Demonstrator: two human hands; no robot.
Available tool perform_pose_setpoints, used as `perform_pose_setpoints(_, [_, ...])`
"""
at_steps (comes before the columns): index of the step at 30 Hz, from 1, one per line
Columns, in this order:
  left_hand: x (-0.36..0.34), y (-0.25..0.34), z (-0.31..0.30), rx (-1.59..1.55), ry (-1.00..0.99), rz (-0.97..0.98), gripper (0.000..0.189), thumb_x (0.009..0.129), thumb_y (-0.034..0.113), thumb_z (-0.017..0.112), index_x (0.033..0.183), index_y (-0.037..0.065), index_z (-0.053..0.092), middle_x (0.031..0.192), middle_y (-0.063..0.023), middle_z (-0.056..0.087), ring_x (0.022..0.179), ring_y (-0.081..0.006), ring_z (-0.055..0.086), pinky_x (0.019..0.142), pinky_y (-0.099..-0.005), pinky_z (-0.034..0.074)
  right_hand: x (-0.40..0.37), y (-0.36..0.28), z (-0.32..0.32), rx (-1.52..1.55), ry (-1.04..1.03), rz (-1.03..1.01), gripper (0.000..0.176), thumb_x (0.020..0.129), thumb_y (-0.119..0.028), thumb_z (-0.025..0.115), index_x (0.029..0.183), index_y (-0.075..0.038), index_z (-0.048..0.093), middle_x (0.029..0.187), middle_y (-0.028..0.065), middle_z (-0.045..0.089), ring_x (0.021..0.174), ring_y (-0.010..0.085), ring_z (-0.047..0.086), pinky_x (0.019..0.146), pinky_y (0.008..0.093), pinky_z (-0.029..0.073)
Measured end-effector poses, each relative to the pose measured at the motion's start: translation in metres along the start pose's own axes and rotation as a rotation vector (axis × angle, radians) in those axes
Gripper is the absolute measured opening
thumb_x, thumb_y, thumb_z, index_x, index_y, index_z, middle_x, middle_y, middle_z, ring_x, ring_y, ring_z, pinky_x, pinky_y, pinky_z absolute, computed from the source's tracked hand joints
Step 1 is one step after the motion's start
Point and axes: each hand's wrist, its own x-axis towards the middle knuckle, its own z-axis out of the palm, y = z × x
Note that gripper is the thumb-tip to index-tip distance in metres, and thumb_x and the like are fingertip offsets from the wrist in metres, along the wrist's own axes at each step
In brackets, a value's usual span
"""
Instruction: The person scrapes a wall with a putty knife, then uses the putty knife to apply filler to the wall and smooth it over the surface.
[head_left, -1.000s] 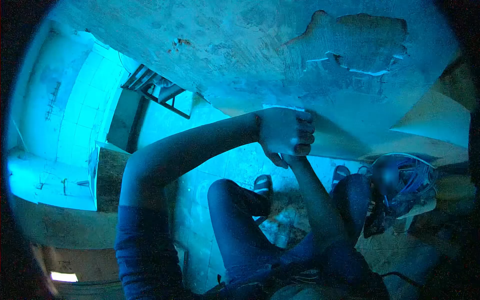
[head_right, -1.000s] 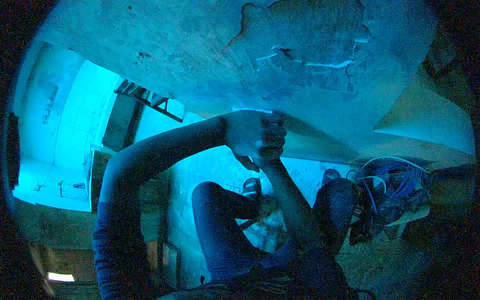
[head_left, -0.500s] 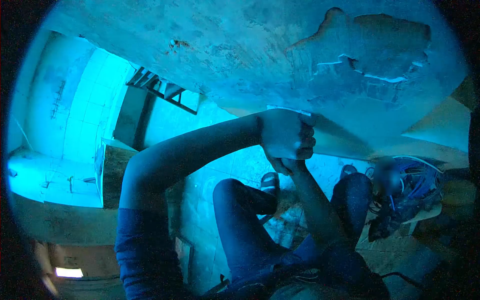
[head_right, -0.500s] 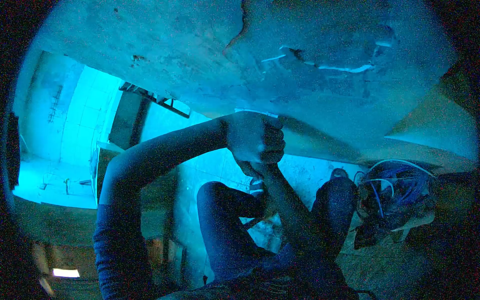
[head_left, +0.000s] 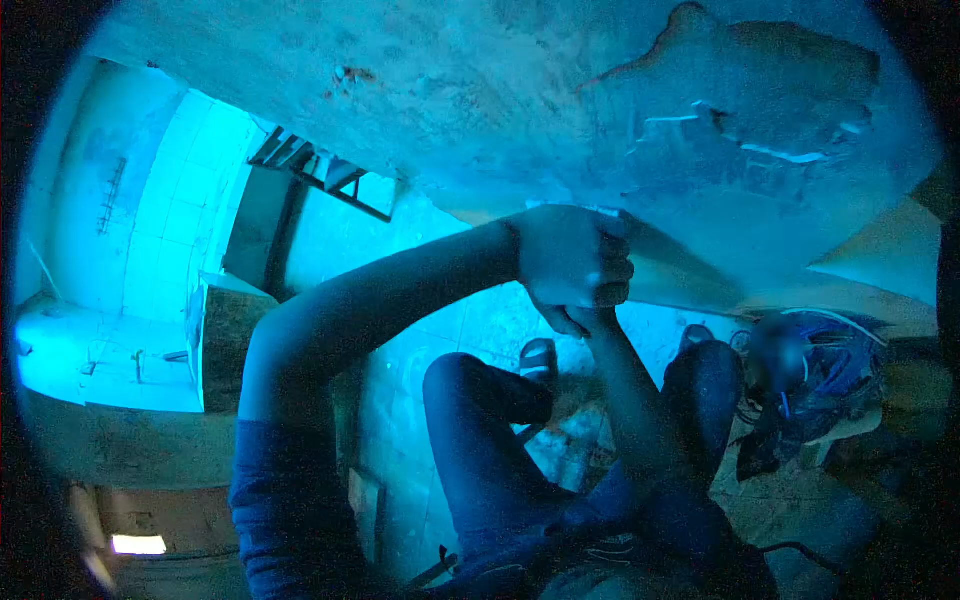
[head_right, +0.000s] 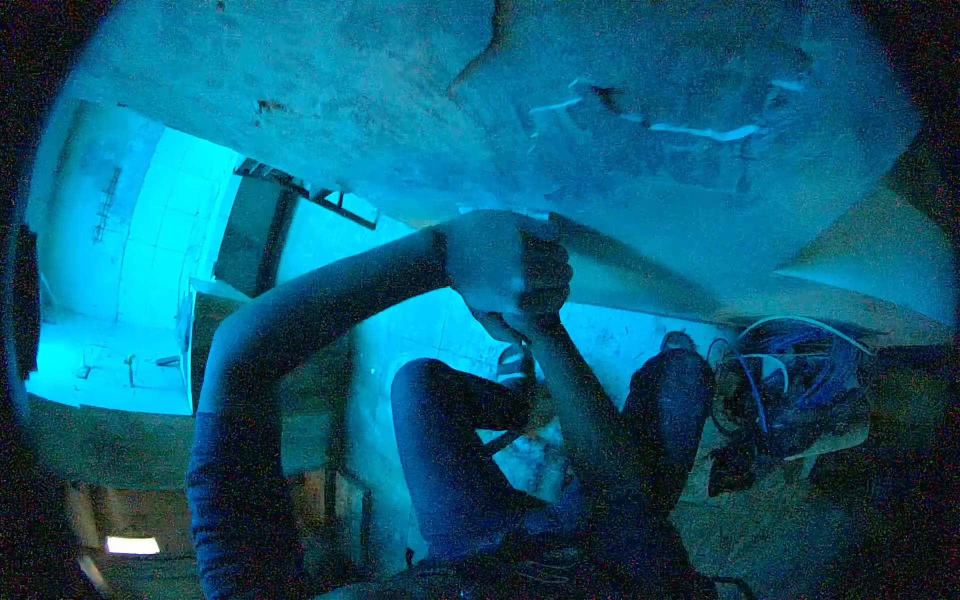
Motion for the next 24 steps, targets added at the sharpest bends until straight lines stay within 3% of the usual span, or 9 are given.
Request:
perform_pose_setpoints(10, [0.01, -0.002, 0.013, -0.021, 0.063, 0.021, 0.038, 0.063, 0.047, 0.06, 0.07, 0.01, 0.05, 0.069, -0.0051, 0.049, 0.064, -0.0244, 0.054, 0.056, -0.0391, 0.044, 0.008, -0.008, -0.011, -0.031, 0.005, -0.018, 0.029, 0.085, -0.031, 0.05, 0.103, -0.008, 0.049, 0.093, 0.0072, 0.049, 0.082, 0.0137, 0.047, 0.07, 0.0374, 0.036])
perform_pose_setpoints(12, [0.009, 0.001, 0.008, 0.019, 0.08, -0.025, 0.046, 0.059, 0.053, 0.061, 0.067, 0.009, 0.051, 0.065, -0.0047, 0.05, 0.063, -0.023, 0.053, 0.063, -0.037, 0.041, 0.006, -0.007, -0.01, -0.033, 0.005, -0.021, 0.029, 0.085, -0.031, 0.05, 0.103, -0.008, 0.049, 0.094, 0.0073, 0.049, 0.083, 0.0138, 0.047, 0.071, 0.0376, 0.036])
perform_pose_setpoints(15, [-0.005, -0.002, -0.003, 0.007, 0.024, 0.036, 0.041, 0.06, 0.047, 0.062, 0.07, 0.009, 0.05, 0.07, -0.0056, 0.049, 0.065, -0.0245, 0.055, 0.056, -0.0393, 0.044, -0.001, -0.001, 0.003, -0.012, -0.008, -0.012, 0.03, 0.085, -0.031, 0.05, 0.104, -0.008, 0.049, 0.094, 0.0075, 0.049, 0.084, 0.0139, 0.047, 0.072, 0.0379, 0.036])
perform_pose_setpoints(21, [-0.005, 0.002, -0.009, 0.008, -0.018, -0.03, 0.043, 0.059, 0.048, 0.063, 0.07, 0.009, 0.05, 0.07, -0.0058, 0.048, 0.065, -0.0241, 0.054, 0.057, -0.0386, 0.045, 0.002, 0.0, 0.007, -0.022, -0.025, -0.016, 0.03, 0.085, -0.032, 0.05, 0.104, -0.008, 0.049, 0.096, 0.0078, 0.049, 0.085, 0.0142, 0.047, 0.073, 0.0384, 0.036])
perform_pose_setpoints(24, [0.003, 0.002, 0.003, -0.067, 0.059, -0.015, 0.044, 0.06, 0.05, 0.061, 0.071, 0.009, 0.05, 0.069, -0.0055, 0.048, 0.065, -0.0237, 0.054, 0.057, -0.0387, 0.045, 0.002, -0.003, -0.003, -0.044, -0.024, -0.014, 0.031, 0.085, -0.032, 0.049, 0.105, -0.008, 0.049, 0.096, 0.008, 0.049, 0.086, 0.0143, 0.048, 0.074, 0.0387, 0.036])
